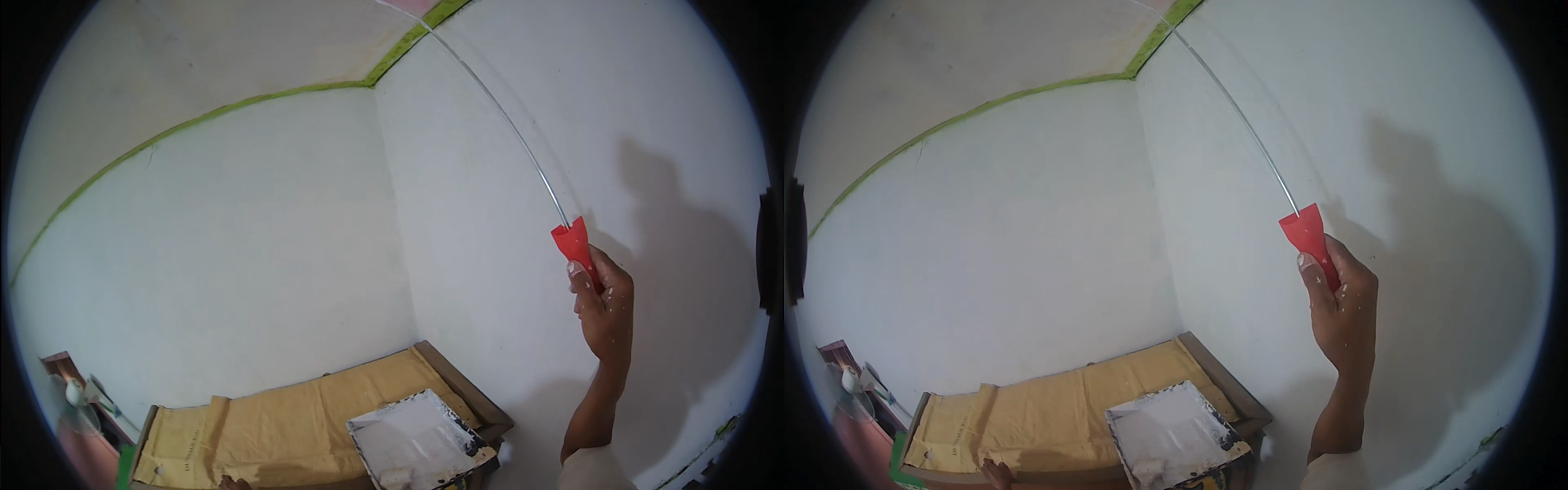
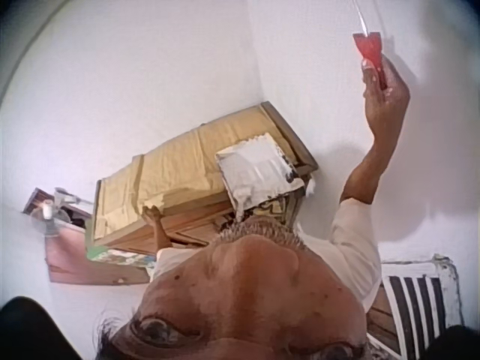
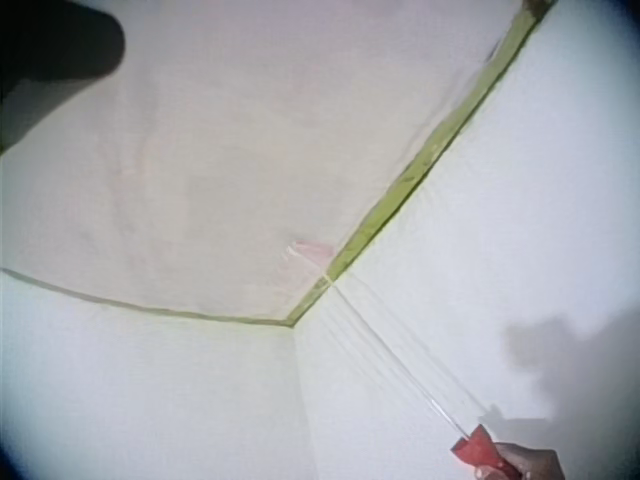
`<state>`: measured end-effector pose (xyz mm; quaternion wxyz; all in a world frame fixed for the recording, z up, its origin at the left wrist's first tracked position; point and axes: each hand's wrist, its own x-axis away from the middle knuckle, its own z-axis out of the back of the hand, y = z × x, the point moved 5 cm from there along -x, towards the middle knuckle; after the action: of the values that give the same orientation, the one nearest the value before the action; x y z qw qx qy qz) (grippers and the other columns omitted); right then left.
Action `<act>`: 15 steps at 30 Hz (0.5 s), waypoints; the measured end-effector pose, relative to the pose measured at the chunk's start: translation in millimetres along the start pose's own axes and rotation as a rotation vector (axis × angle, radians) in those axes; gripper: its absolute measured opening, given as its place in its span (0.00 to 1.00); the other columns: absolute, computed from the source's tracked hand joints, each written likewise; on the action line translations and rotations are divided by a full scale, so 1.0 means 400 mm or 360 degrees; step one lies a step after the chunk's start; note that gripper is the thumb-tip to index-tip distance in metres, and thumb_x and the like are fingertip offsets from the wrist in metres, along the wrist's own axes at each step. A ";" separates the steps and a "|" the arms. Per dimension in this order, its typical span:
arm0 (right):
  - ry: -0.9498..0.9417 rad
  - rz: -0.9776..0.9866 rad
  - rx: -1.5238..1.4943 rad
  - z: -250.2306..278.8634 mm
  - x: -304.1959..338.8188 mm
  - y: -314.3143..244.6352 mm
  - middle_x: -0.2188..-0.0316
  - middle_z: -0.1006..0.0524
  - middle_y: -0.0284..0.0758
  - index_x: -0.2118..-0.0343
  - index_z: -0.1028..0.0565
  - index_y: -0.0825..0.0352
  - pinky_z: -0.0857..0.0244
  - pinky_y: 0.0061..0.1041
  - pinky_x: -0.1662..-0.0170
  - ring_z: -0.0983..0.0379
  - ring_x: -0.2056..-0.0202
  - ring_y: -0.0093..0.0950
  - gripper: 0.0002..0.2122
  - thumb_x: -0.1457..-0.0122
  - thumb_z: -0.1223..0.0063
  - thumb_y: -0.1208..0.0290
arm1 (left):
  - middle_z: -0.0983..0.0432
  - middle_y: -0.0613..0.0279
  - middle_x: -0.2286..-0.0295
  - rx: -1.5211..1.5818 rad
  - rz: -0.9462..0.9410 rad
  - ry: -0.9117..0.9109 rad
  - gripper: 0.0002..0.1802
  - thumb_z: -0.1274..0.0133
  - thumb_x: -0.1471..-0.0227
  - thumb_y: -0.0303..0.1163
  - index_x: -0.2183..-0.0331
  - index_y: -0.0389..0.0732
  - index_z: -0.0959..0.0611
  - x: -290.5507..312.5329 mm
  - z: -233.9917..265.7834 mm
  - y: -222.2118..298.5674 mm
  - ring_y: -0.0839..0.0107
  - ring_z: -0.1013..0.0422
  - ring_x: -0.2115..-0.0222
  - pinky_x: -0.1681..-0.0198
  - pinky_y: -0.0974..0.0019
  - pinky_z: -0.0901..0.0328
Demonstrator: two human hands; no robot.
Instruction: The person paints a ceiling using a roller, repeatedly dipping the roller into a paint tray and applying paint to the edge of the ceiling and wall.
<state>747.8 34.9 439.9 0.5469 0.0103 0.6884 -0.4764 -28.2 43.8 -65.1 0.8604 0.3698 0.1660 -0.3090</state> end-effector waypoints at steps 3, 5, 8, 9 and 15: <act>-0.0022 0.0110 0.0099 -0.030 -0.047 -0.018 0.81 0.32 0.34 0.62 0.27 0.74 0.41 0.22 0.73 0.40 0.79 0.20 0.10 0.39 0.50 0.70 | 0.25 0.48 0.76 0.0015 0.0089 -0.0156 0.14 0.49 0.54 0.31 0.68 0.29 0.23 -0.005 -0.013 0.011 0.58 0.31 0.80 0.80 0.56 0.35; -0.0043 0.0248 0.0263 -0.075 -0.112 0.014 0.80 0.30 0.40 0.62 0.27 0.74 0.39 0.27 0.71 0.38 0.78 0.26 0.11 0.40 0.50 0.70 | 0.26 0.49 0.77 0.0097 0.0110 -0.0072 0.14 0.48 0.54 0.32 0.68 0.30 0.23 0.001 -0.018 0.020 0.59 0.32 0.80 0.79 0.57 0.36; -0.0102 0.0219 0.0310 -0.089 -0.152 0.016 0.80 0.30 0.41 0.62 0.28 0.74 0.39 0.28 0.69 0.38 0.78 0.28 0.11 0.40 0.50 0.69 | 0.26 0.50 0.77 -0.0012 -0.0316 0.0380 0.14 0.48 0.54 0.33 0.69 0.30 0.24 -0.002 0.000 -0.003 0.59 0.33 0.82 0.81 0.57 0.37; -0.0120 0.0195 0.0289 -0.085 -0.157 0.015 0.80 0.30 0.41 0.62 0.28 0.75 0.39 0.28 0.69 0.38 0.78 0.27 0.11 0.40 0.50 0.69 | 0.26 0.50 0.77 -0.0005 -0.0312 0.0396 0.14 0.48 0.54 0.33 0.69 0.30 0.24 -0.012 -0.003 -0.026 0.59 0.33 0.82 0.81 0.57 0.37; 0.0126 0.0118 0.0157 0.091 0.004 -0.061 0.84 0.34 0.29 0.61 0.26 0.73 0.47 0.20 0.79 0.42 0.83 0.16 0.13 0.41 0.51 0.66 | 0.25 0.50 0.75 0.0052 -0.0089 0.0109 0.16 0.49 0.52 0.35 0.65 0.33 0.21 -0.010 -0.023 -0.090 0.60 0.32 0.80 0.75 0.54 0.36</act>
<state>761.1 -3.4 456.1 0.5354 0.0814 0.6843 -0.4884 -55.5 33.1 -88.6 0.8390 0.3894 0.2005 -0.3229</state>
